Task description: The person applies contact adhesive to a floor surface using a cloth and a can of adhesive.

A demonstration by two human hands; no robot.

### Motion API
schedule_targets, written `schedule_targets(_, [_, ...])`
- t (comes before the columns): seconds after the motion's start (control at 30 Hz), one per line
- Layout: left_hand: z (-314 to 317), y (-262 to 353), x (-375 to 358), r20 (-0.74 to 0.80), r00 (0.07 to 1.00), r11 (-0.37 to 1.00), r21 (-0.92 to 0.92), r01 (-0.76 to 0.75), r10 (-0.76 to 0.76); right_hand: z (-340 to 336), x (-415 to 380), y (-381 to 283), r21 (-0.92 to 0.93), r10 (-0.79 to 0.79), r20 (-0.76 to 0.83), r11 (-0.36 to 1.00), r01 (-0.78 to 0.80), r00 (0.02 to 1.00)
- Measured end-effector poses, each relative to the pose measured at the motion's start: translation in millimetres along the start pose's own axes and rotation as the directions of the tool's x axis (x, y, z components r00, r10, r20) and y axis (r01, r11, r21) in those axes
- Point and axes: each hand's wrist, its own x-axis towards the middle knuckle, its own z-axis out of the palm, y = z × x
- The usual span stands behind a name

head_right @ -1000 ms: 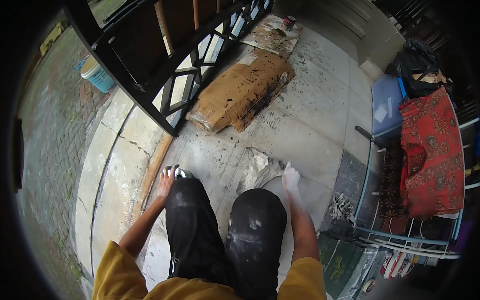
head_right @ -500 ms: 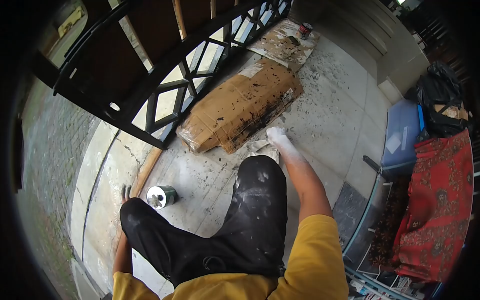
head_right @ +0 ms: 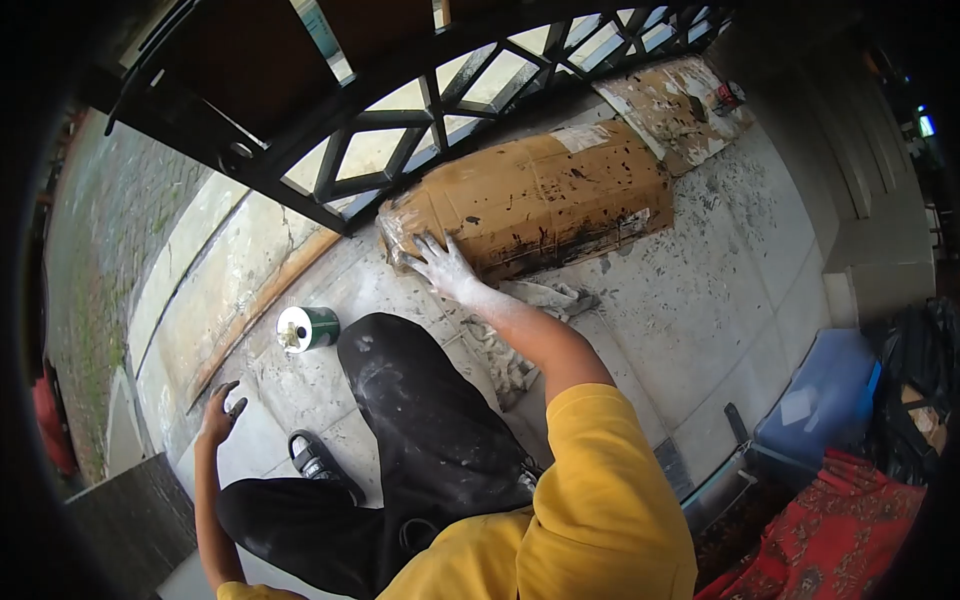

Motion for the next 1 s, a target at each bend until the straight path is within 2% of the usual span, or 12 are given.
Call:
schedule_targets(0.17, [-23,13,19,0.015,0.998,0.997,0.061,0.054,-0.055,-22,24,-8,0.047,0.007,0.083,0.999,-0.011,0.997])
schedule_targets(0.23, [-12,15,60,-0.092,0.996,0.996,0.087,0.005,0.003,-24,33,-26,0.109,0.245,0.075,0.961,-0.252,0.967])
schedule_targets(0.33, [21,23,128,-0.218,0.970,0.993,0.078,-0.090,0.105,-2,46,-43,0.075,0.341,0.058,0.936,-0.344,0.938])
schedule_targets(0.4, [33,67,155,-0.316,0.937,0.989,0.032,-0.144,0.146,-11,37,-49,0.019,0.261,0.083,0.964,-0.264,0.962])
schedule_targets(0.5, [56,119,163,-0.265,0.958,0.994,0.049,-0.103,0.112,0,26,-44,-0.059,0.021,-0.044,0.998,-0.023,0.999])
schedule_targets(0.53, [65,130,166,-0.295,0.944,0.987,0.103,-0.124,0.150,-1,26,-40,-0.144,-0.007,0.003,0.990,0.007,1.000])
schedule_targets(0.6, [60,168,150,-0.165,0.980,0.992,0.083,-0.096,0.109,-17,36,-41,-0.229,0.001,0.101,0.973,0.022,0.995])
schedule_targets(0.67, [50,168,149,-0.147,0.957,0.968,0.063,-0.242,0.249,-58,48,-50,-0.298,0.018,0.213,0.954,0.048,0.977])
schedule_targets(0.7, [40,174,131,-0.153,0.959,0.971,0.021,-0.236,0.237,-70,53,-45,-0.316,-0.022,0.217,0.944,0.091,0.976])
schedule_targets(0.87, [52,118,106,-0.203,0.948,0.969,0.010,-0.248,0.245,-160,29,-7,-0.275,-0.151,0.198,0.940,0.203,0.968])
schedule_targets(0.93, [66,93,91,-0.257,0.955,0.986,-0.042,-0.162,0.146,-194,23,-5,-0.364,-0.103,0.142,0.920,0.149,0.984])
schedule_targets(1.0, [88,56,83,-0.327,0.941,0.991,-0.068,-0.118,0.089,-215,19,7,-0.409,-0.086,-0.038,0.910,0.063,0.996])
